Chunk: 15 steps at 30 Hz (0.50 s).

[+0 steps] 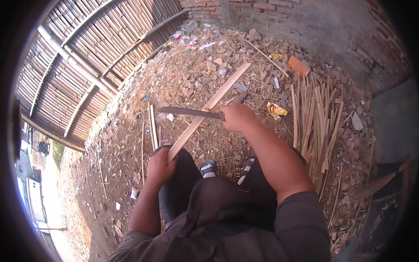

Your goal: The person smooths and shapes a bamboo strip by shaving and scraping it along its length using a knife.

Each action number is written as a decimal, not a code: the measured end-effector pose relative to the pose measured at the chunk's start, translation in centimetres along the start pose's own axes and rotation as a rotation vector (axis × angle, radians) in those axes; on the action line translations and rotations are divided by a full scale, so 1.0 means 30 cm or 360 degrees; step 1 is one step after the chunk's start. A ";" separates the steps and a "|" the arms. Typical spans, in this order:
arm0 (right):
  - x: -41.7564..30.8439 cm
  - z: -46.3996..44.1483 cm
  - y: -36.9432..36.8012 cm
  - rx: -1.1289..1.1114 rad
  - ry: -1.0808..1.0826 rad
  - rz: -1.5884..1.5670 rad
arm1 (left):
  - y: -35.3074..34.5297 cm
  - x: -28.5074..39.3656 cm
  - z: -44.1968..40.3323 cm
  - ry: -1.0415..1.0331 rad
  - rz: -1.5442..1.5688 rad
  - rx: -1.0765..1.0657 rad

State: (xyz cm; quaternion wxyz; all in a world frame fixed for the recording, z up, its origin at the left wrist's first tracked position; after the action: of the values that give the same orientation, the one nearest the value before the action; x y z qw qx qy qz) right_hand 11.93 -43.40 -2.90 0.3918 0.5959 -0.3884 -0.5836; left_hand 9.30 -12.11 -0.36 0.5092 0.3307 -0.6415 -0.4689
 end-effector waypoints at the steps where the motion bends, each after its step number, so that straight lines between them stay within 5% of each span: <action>1: -0.014 0.016 0.007 0.0015 -0.0010 0.0038 | -0.002 -0.009 0.000 -0.0011 -0.0002 0.0004; 8: -0.170 0.067 -0.002 0.0077 0.0354 0.0163 | 0.058 -0.005 0.037 0.0064 0.0070 -0.0001; 15: -0.079 -0.013 -0.109 -0.0129 0.0195 -0.0031 | 0.055 -0.109 0.104 0.0148 -0.0092 -0.0117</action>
State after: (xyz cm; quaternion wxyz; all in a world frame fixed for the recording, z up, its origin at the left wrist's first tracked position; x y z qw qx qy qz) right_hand 12.29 -39.94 -4.97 0.4329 0.6179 -0.3340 -0.5651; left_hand 7.24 -7.77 -0.07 0.5365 0.3515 -0.5896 -0.4909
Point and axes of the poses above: each hand's wrist, its own z-axis away from the middle knuckle, its own y-axis out of the back of the hand, x = y × z, the point moved 7 cm from there along -z, towards the middle knuckle, and after that the axes turned 3 degrees about y, right-handed, at the moved point
